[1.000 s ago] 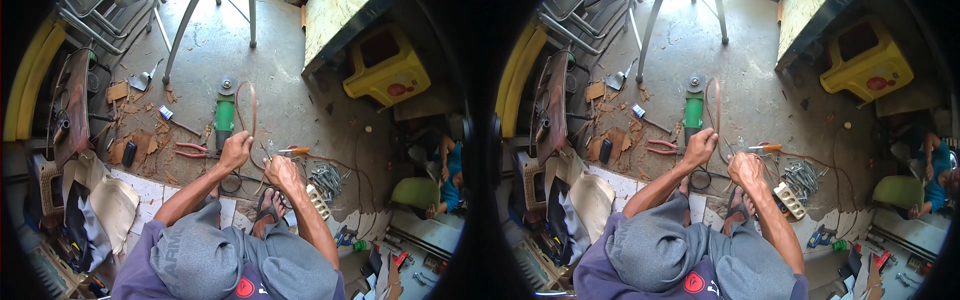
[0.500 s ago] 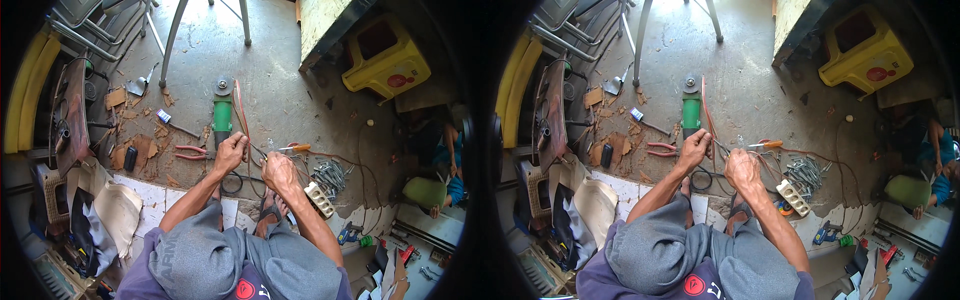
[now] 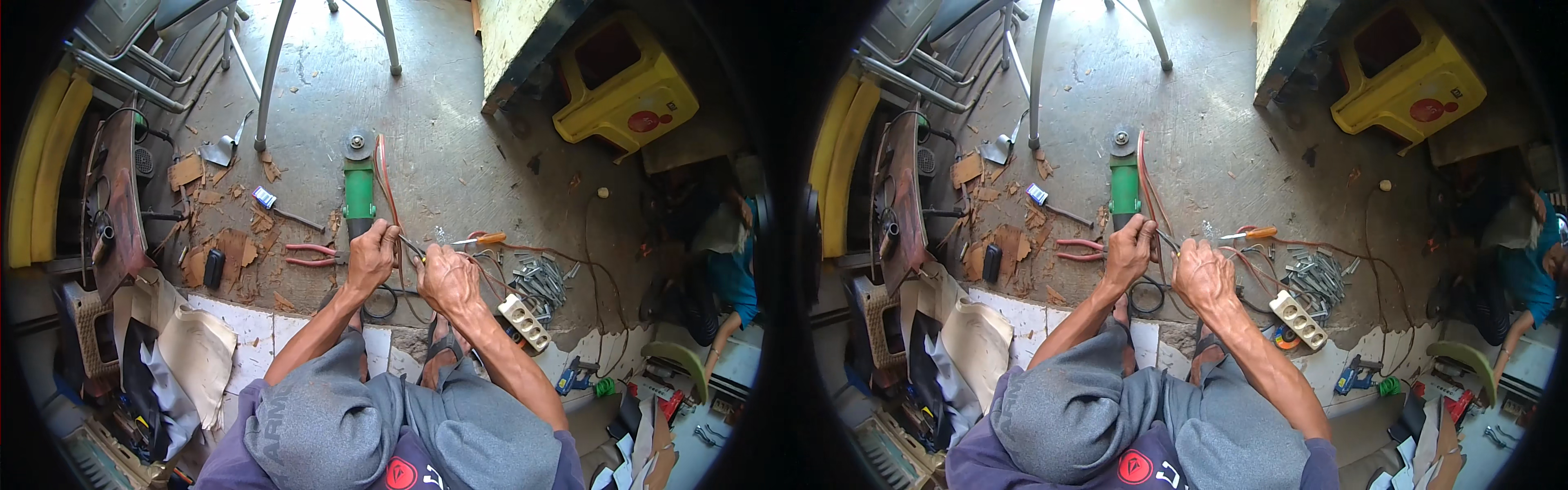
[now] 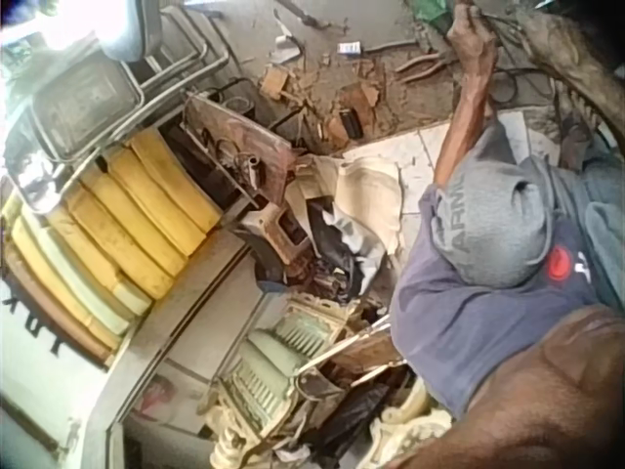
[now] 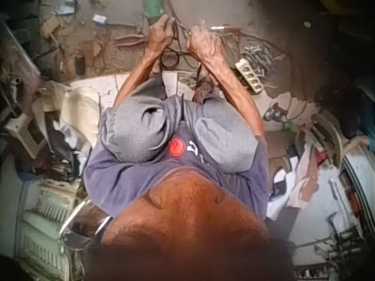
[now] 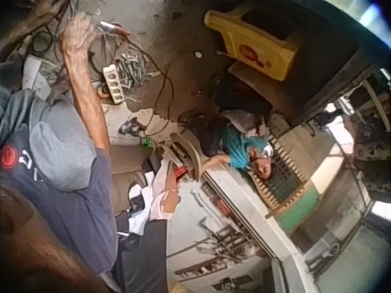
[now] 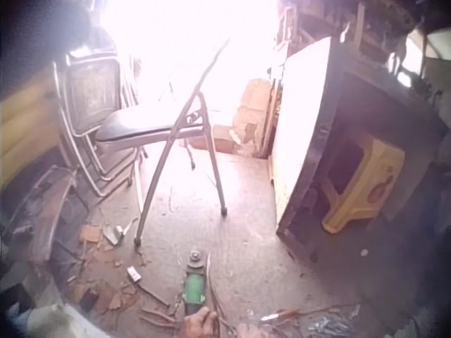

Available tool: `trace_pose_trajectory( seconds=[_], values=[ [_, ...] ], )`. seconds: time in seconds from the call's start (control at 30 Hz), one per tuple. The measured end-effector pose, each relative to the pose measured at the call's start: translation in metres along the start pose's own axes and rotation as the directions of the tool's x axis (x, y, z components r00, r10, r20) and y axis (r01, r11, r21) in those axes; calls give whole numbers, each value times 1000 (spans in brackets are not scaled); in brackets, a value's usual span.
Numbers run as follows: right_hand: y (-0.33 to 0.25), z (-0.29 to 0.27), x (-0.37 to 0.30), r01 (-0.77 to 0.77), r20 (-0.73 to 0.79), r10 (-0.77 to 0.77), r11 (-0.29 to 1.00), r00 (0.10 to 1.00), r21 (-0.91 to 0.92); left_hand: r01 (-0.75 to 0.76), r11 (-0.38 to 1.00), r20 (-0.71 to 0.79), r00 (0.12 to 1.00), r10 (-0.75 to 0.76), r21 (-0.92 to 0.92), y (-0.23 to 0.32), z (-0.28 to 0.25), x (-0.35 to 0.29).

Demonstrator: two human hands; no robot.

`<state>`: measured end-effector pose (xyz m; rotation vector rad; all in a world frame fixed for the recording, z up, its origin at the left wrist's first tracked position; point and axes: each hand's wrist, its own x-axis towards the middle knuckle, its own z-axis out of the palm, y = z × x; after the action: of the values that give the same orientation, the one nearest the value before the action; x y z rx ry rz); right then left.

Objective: The person wires a power strip by stripping the insulation from wire ends and securing them to the internal terminals of the power strip using their hands and pliers.

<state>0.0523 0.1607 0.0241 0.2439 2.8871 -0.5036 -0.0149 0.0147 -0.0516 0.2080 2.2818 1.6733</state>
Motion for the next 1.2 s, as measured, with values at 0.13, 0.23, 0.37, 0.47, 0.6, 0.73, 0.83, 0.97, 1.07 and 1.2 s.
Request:
trace_pose_trajectory(
  seconds=[0.13, 0.23, 0.37, 0.47, 0.6, 0.73, 0.83, 0.97, 1.07, 1.2],
  values=[
    [2, -2, -1, -5, -25, 4, 999, 1000, -47, 53, 987, -4, 999, -54, -155, 12, 2, 0],
    [-9, -9, 2, -91, 26, 93, 993, 995, -75, -117, 993, -81, 990, 115, -15, 12, 4, 2],
    [-5, -19, 5, -173, 70, 175, 984, 982, -38, -321, 919, -8, 943, 332, 227, -5, 5, 10],
    [-3, -19, 6, -186, 90, 187, 982, 978, -20, -72, 986, -5, 997, 72, -151, 12, 13, 8],
    [-5, -19, 8, -184, 79, 185, 983, 980, -11, 230, 734, 84, 970, -230, -640, 6, 19, 11],
    [-17, -27, 12, -216, 243, 222, 975, 944, -51, 446, 103, 404, 871, -277, -889, -1, 16, 15],
    [-23, -27, 18, -247, 303, 247, 968, 921, -38, 436, -21, 423, 857, -294, -900, -4, 16, 17],
    [-27, -23, 27, -289, 293, 277, 957, 915, -5, 413, -1, 400, 881, -254, -911, 1, 17, 14],
    [-25, -16, 33, -323, 295, 304, 946, 906, 17, 403, 52, 386, 900, -202, -914, -1, 20, 11],
    [-15, -4, 40, -381, 290, 358, 924, 888, 24, 367, 137, 314, 900, -304, -920, 9, 32, 10]
  ],
)
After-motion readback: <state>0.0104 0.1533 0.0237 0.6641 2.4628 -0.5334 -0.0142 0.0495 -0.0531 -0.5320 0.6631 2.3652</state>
